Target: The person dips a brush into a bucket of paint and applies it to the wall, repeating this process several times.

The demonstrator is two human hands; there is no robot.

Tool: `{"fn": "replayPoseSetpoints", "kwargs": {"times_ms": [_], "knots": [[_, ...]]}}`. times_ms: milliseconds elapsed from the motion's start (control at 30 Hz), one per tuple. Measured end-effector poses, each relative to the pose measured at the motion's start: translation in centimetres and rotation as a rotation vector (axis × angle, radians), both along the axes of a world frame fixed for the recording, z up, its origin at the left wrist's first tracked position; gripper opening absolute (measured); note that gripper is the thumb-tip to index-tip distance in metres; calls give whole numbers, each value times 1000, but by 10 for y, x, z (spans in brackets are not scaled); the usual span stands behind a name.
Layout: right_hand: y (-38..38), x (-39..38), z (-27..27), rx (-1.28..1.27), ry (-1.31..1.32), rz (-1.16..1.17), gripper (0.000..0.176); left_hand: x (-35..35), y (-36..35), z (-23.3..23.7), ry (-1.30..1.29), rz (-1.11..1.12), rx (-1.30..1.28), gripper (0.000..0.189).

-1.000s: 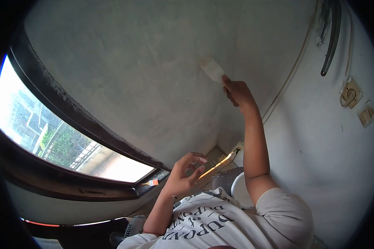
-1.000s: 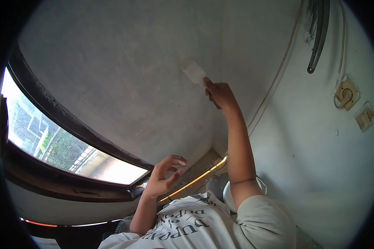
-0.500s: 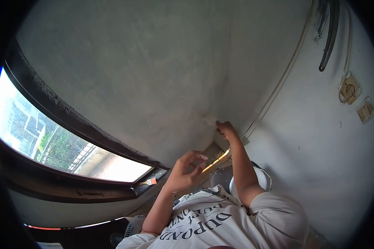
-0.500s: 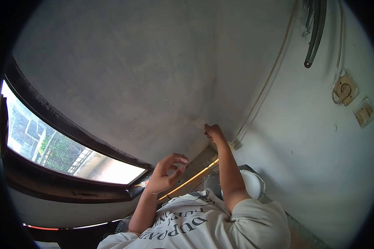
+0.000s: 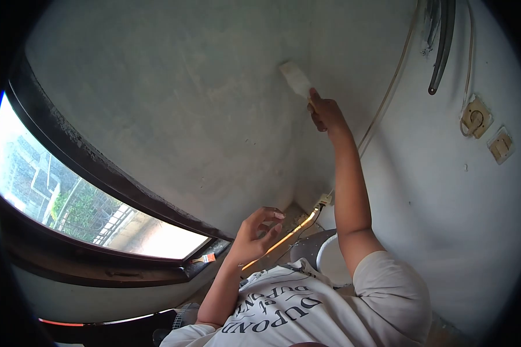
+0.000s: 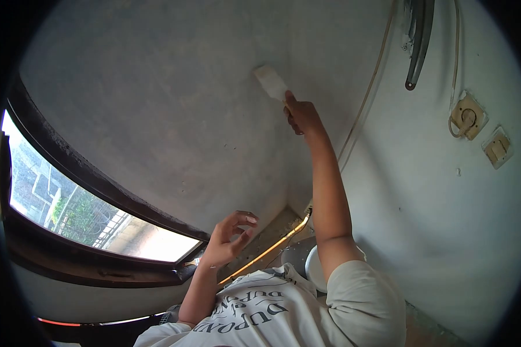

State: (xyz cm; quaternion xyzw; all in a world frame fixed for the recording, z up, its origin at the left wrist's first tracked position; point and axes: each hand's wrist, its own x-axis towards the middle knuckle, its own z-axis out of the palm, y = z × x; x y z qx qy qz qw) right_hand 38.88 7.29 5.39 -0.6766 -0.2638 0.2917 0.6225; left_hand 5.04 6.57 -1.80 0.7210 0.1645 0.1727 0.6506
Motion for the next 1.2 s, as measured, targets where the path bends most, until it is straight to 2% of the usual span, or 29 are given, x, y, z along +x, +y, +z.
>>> {"fn": "replayPoseSetpoints", "kwargs": {"times_ms": [67,133,233,300,367,400,467,600,633,667,733,800,867,933,1000,1067,1133,1200], "knots": [[24,3,-52,-67,-2,62,58,0,-1,-1,3,-4,0,20],[37,9,-117,3,98,235,58,0,-2,-3,12,-4,-6,20],[37,9,-208,-92,194,279,58,-2,-4,-4,38,-14,-16,21],[31,3,-252,-126,257,284,58,-3,-5,-5,63,-22,1,21],[19,-1,-280,-354,479,342,59,-3,-5,-9,75,-21,-9,22],[12,-6,-289,-359,486,339,59,-3,-6,-10,80,-20,-15,22],[5,-16,-293,-671,307,160,58,-3,-9,-9,97,-25,-15,23],[5,-6,-278,-749,124,68,59,-5,-12,-6,132,-36,4,24],[11,1,-265,-746,-45,85,59,-6,-13,-6,133,-33,2,24],[15,8,-249,-739,-212,100,59,-7,-14,-5,142,-31,4,25],[21,8,-182,-637,-272,106,61,-6,-16,-5,147,-30,9,25],[25,13,-126,-644,-334,105,60,-6,-17,-6,148,-33,10,24],[5,-4,-56,-608,-275,30,60,-6,-18,-6,139,-37,19,24],[-11,-3,-37,-517,-204,18,61,-5,-18,-5,118,-41,31,24],[-18,0,-39,-429,-138,7,62,-4,-19,-5,132,-42,15,23],[-18,0,-61,-223,-48,85,61,-4,-19,-10,135,-41,8,22],[0,-2,-99,-209,-14,109,62,-3,-20,-12,138,-37,2,22],[18,0,-160,-152,77,182,62,-3,-21,-11,158,-44,-50,22]]}}
